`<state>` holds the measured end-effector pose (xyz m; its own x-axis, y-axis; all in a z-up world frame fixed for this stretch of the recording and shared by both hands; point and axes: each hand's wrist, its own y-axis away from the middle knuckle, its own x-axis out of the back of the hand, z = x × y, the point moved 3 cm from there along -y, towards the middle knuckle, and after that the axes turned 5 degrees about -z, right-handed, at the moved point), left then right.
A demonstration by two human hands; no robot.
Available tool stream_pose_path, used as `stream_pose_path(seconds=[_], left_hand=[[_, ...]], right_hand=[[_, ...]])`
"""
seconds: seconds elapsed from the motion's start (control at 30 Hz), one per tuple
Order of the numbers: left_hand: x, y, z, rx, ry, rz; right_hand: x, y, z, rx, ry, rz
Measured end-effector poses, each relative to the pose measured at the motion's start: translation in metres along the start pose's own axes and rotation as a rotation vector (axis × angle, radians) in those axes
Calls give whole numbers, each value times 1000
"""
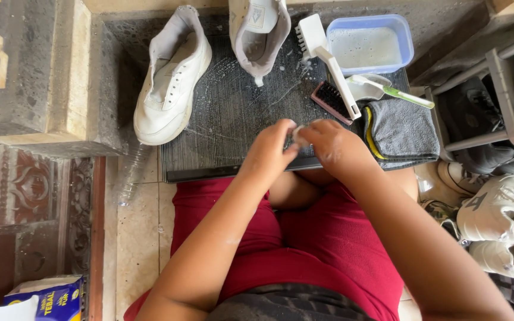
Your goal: The person cleans white sneakers by scrubbing the soles with a brush and soapy water, and then wipes the surfaces with a wet paper towel.
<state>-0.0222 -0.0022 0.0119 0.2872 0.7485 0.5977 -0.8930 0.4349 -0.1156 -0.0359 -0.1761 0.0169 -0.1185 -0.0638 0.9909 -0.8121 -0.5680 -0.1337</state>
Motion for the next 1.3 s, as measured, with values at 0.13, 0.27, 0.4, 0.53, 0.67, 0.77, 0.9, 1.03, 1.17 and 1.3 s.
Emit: stream_pose_path(seconds=[0.13,0.27,0.4,0.53,0.67,0.77,0.9,1.03,1.17,1.3], left_hand=[[12,3,-18,57,114,130],[20,3,-21,212,50,-17],[26,10,-23,291,37,-97],[53,20,-24,353,80,-72],[76,30,-30,476,208,-36],[70,32,-31,487,488,-1],[60,26,-23,469,746,36],[39,15,-44,438,833,105],[31,8,-46,456,818,264],[25,7,-37,504,830,268]], right_hand=[[-20,12,20,186,312,61],[-75,-1,12,-170,30,-124],[-90,-12,-17,-446,-410,-147],[-57,-28,-51,-253,-299,15],[-33,-46,-59,-493,-845,-159],[-31,-52,-57,-571,-1302,-196],[-38,-50,-46,-615,-1731,3],[-32,-42,-38,-623,-1606,79],[-26,-36,-37,-468,-1389,173],[-6,-33,-39,-437,-1059,227]])
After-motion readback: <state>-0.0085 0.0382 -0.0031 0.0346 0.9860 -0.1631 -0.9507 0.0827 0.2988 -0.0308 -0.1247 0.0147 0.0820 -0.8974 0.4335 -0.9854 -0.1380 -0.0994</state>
